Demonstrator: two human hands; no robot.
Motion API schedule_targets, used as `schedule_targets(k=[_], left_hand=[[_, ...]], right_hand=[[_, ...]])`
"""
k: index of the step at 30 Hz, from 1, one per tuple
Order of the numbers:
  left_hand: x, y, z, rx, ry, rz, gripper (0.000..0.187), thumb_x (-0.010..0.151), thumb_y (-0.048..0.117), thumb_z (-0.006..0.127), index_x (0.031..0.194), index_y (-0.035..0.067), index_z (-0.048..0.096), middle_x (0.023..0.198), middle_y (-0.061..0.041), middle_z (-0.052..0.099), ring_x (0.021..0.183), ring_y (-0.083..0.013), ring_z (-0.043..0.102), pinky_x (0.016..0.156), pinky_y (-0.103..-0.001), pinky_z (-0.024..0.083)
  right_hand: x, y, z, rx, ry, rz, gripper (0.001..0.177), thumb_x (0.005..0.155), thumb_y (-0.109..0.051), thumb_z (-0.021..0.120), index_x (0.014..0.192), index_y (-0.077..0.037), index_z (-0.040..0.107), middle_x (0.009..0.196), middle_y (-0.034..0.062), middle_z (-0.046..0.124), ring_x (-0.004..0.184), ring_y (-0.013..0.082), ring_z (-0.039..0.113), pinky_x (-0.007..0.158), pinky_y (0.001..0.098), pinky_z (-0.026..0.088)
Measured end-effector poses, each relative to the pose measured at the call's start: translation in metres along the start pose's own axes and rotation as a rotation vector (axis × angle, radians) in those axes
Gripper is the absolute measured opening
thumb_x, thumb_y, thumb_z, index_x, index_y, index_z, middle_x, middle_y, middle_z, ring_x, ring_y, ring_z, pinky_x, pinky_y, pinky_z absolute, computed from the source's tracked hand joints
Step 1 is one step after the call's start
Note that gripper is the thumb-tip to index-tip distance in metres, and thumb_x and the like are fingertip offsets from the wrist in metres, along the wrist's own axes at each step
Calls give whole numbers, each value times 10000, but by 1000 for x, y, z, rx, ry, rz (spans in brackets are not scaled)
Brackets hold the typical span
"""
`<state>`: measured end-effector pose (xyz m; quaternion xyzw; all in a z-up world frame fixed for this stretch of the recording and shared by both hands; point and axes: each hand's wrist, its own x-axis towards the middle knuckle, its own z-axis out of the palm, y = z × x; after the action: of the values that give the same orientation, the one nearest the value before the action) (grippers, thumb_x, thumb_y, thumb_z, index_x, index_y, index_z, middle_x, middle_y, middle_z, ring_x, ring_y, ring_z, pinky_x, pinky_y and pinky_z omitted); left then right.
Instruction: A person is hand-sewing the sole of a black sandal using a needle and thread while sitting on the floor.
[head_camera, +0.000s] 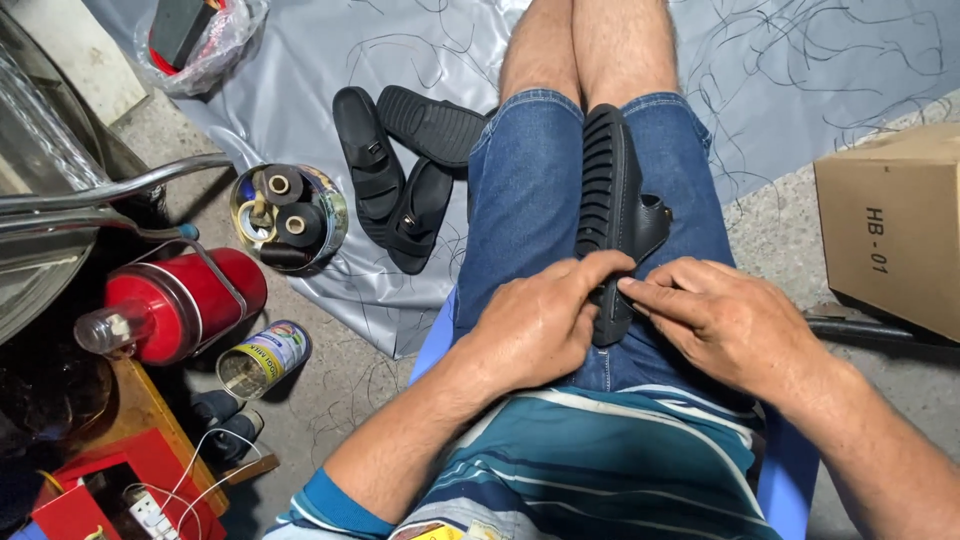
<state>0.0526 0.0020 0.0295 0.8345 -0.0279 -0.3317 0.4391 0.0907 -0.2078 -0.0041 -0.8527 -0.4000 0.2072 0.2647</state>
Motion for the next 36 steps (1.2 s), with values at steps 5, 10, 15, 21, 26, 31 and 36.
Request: schedule_targets(k=[5,10,15,21,26,31,36], left_hand=[[6,-20,12,219,8,32,571,813,128,422,1316,398,400,812,-45,454,634,-324,553,513,-479,467],[-1,-20,10,114,73,20,416,855,288,479,1267,344,482,871,-14,468,750,-270,581,600,-443,464],[7,-17,27,82,274,128,533,766,443,641,1249,276,489,1009,1,461,784,-188,583,489,-406,511],[11,-18,37,-139,381,137,164,842,308,584,947,225,679,823,53,492,742,-106,561,578,-286,481],[0,-29,40,-340,508,154,107,801,196,657,903,226,671,850,23,524,706,-200,610,635,-288,506],[-18,-18,46,-117,524,239,84,830,224,596,899,236,644,1072,-36,526,707,-322,641,577,-401,531],[-20,-23,44,-30,486,280,110,842,183,589,944,150,614,1145,-144,493,606,-200,562,367,-341,449]], right_hand=[[8,-3,-31,-123,-509,251,492,802,-316,479,1284,-403,433,952,-135,538,599,148,626,408,366,566],[-17,20,-60,-317,-614,544,550,821,-360,391,1284,-645,308,961,-255,532,837,12,574,577,283,528],[-20,21,-57,-162,-518,443,562,819,-279,411,1289,-584,371,918,-181,518,611,104,565,466,322,433],[-1,5,-45,142,-473,717,751,554,-443,782,1245,-534,503,694,-93,715,548,63,598,638,188,474],[10,-4,-14,549,40,356,67,732,-231,692,768,-212,746,484,-17,634,476,134,614,483,256,491],[10,-11,-5,159,-30,386,91,752,-361,647,745,-295,709,661,-92,619,649,125,619,592,250,499],[-1,20,-22,639,-330,604,150,714,-272,732,742,-128,762,683,-52,649,632,50,544,619,184,394]])
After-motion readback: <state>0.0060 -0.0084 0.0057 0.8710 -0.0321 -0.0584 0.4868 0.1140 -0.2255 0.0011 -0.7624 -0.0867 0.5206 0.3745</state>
